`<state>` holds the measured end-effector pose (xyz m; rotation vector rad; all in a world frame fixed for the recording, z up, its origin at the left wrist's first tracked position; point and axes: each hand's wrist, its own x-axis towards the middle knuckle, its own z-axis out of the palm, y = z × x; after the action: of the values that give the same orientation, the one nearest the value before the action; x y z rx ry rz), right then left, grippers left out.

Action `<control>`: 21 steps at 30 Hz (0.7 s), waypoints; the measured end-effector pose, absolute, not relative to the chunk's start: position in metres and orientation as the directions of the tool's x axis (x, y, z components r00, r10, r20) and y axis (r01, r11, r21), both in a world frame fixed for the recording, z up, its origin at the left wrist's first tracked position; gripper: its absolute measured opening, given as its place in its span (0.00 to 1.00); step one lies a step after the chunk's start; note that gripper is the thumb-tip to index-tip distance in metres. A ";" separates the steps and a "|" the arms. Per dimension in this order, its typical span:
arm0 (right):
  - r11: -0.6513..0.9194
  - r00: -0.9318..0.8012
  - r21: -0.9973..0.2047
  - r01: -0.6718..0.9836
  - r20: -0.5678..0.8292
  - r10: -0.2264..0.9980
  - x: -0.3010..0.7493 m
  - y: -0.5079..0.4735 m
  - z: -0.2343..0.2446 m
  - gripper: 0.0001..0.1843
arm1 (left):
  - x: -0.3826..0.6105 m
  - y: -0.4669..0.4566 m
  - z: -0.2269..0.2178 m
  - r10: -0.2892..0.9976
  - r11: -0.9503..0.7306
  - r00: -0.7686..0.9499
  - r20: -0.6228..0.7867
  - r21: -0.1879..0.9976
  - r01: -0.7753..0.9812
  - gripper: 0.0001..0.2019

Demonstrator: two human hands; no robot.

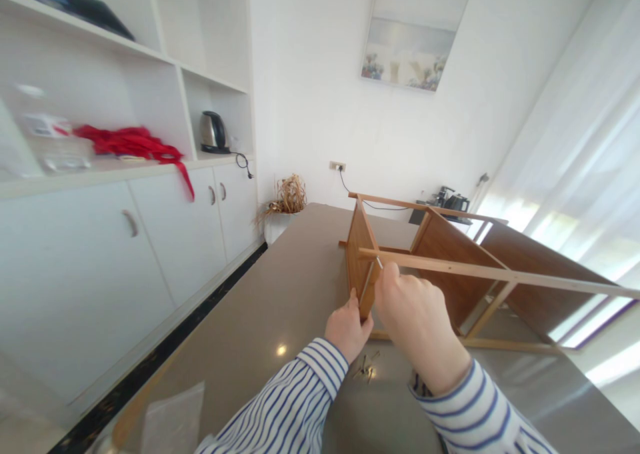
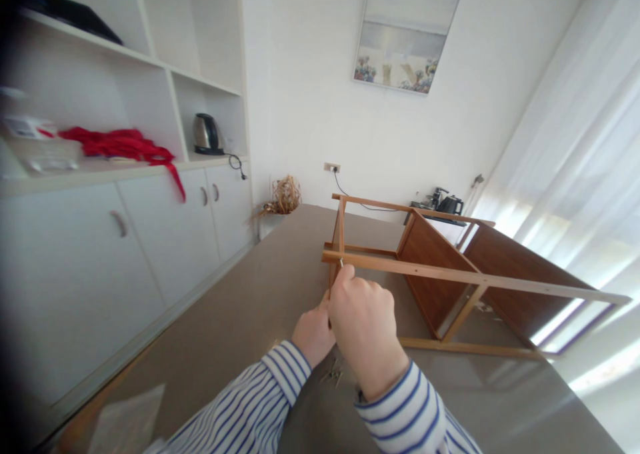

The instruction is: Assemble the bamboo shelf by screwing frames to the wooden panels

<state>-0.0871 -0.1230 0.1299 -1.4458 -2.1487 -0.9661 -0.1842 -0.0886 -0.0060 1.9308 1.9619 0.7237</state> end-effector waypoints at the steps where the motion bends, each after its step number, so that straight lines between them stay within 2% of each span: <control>1: 0.241 -0.397 0.323 0.915 0.624 0.673 -0.088 -0.123 0.132 0.06 | -0.184 -0.089 -0.006 0.988 -0.037 -0.050 0.147 0.533 0.845 0.29; 3: 0.258 -0.377 0.279 0.925 0.589 0.715 -0.089 -0.122 0.137 0.06 | -0.184 -0.089 -0.007 0.986 -0.041 -0.050 0.158 0.525 0.850 0.28; 6: 0.291 -0.321 0.140 0.946 0.513 0.796 -0.090 -0.121 0.146 0.07 | -0.184 -0.088 -0.009 0.983 -0.049 -0.053 0.177 0.526 0.849 0.28; 10: 0.313 -0.242 -0.117 0.943 0.408 0.880 -0.089 -0.118 0.151 0.09 | -0.184 -0.088 -0.011 0.979 -0.046 -0.066 0.193 0.524 0.850 0.27; 13: 0.324 -0.189 -0.365 0.873 0.359 0.914 -0.087 -0.114 0.147 0.10 | -0.183 -0.088 -0.012 0.976 -0.046 -0.070 0.207 0.506 0.861 0.27; 16: 0.293 -0.141 -0.699 0.653 0.268 0.953 -0.088 -0.111 0.139 0.08 | -0.182 -0.088 -0.011 0.974 -0.040 -0.076 0.212 0.493 0.869 0.27; 18: 0.199 -0.127 -0.907 0.372 0.163 0.979 -0.092 -0.112 0.135 0.06 | -0.182 -0.088 -0.010 0.975 -0.037 -0.077 0.208 0.495 0.868 0.26; 19: 0.135 -0.131 -0.968 0.211 0.109 0.985 -0.094 -0.113 0.134 0.05 | -0.182 -0.088 -0.010 0.976 -0.037 -0.075 0.204 0.498 0.867 0.26; 21: 0.016 -0.140 -0.997 -0.076 0.027 0.990 -0.100 -0.116 0.134 0.04 | -0.183 -0.088 -0.010 0.979 -0.033 -0.072 0.189 0.500 0.866 0.26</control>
<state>-0.0997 -0.1163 0.1339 -1.0677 -1.2658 1.3302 -0.1825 -0.0879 -0.0095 1.9729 2.0157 0.7483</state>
